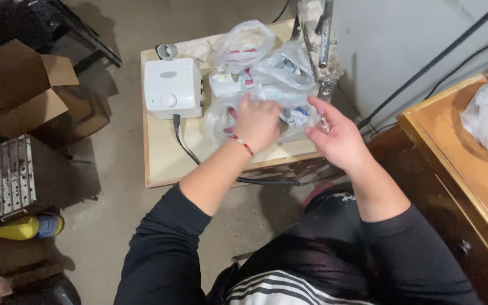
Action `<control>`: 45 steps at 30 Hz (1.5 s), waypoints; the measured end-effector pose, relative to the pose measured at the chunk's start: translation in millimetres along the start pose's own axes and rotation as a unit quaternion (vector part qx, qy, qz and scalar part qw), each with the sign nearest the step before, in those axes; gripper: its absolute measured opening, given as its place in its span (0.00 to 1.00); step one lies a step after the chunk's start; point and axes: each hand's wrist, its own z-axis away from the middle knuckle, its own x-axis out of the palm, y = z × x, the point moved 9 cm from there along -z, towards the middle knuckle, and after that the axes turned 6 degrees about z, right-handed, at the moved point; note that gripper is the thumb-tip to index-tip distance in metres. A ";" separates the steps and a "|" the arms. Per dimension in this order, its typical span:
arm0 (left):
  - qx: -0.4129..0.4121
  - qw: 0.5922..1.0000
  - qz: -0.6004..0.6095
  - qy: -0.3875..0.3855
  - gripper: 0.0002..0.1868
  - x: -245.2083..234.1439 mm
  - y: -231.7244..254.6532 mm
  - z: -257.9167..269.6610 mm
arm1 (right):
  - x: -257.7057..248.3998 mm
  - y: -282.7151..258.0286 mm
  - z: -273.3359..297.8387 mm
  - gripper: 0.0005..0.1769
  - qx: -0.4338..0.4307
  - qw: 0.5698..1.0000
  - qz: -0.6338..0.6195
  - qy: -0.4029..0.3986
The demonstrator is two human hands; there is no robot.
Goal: Refining a small pink dental mold using a handheld rotary tool
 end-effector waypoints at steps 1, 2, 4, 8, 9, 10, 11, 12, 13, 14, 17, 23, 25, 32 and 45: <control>-0.002 1.000 -0.002 0.003 0.22 -8.8 7.7 -2.9 | 0.6 -0.9 -4.9 0.34 -0.003 1.000 0.001 -0.003; -0.013 1.000 0.019 -0.006 0.19 -14.3 14.4 -2.1 | 6.1 4.2 -7.0 0.35 0.016 0.999 0.023 -0.023; -0.026 0.999 0.038 -0.016 0.16 -22.7 19.1 -1.1 | 13.6 12.0 -11.4 0.37 0.036 0.997 0.043 -0.046; -0.013 0.994 0.096 -0.041 0.16 -29.0 -1.3 -5.2 | 19.0 44.0 -20.1 0.32 0.091 0.992 0.067 -0.062; -0.005 0.993 0.112 -0.035 0.16 -32.3 -10.2 -7.7 | 18.3 55.7 -22.5 0.31 0.111 0.991 0.043 -0.056; -0.006 0.993 0.111 -0.035 0.16 -42.2 -27.4 -11.9 | 20.7 39.8 -19.2 0.31 0.111 0.991 0.043 -0.057; -0.058 0.994 0.081 0.038 0.11 -64.4 -54.8 -15.6 | 21.8 24.0 -16.0 0.25 0.111 0.992 0.040 -0.052; -0.108 0.987 0.050 0.112 0.05 -87.9 -81.0 -16.7 | 22.9 7.6 -12.5 0.21 0.110 0.992 0.036 -0.046; -0.108 0.987 0.048 0.112 0.05 -86.9 -96.3 -21.2 | 23.1 18.7 -13.4 0.21 0.109 0.992 0.035 -0.046; -0.145 0.983 0.058 0.098 0.04 -81.8 -117.2 -24.6 | 24.0 26.2 -14.0 0.15 0.085 0.995 -0.001 -0.049; -0.202 0.975 0.088 0.027 0.06 -35.4 -153.2 -38.2 | 27.4 17.2 -6.2 0.08 0.041 0.997 -0.048 -0.053; -0.197 0.973 0.064 -0.102 0.14 -27.0 -130.6 -51.6 | 26.7 45.1 6.7 0.05 0.014 0.993 -0.098 -0.057; -0.193 0.974 0.059 -0.102 0.15 -36.7 -124.9 -52.0 | 24.0 49.3 9.3 0.05 0.015 0.993 -0.106 -0.058; -0.239 0.951 0.061 -0.189 0.13 -40.6 -111.1 -34.7 | 7.2 62.2 20.4 0.05 0.052 0.990 -0.120 -0.052; -0.208 0.959 0.055 -0.184 0.11 -52.2 -102.5 -29.5 | -2.8 53.0 28.2 0.05 0.048 0.993 -0.095 -0.047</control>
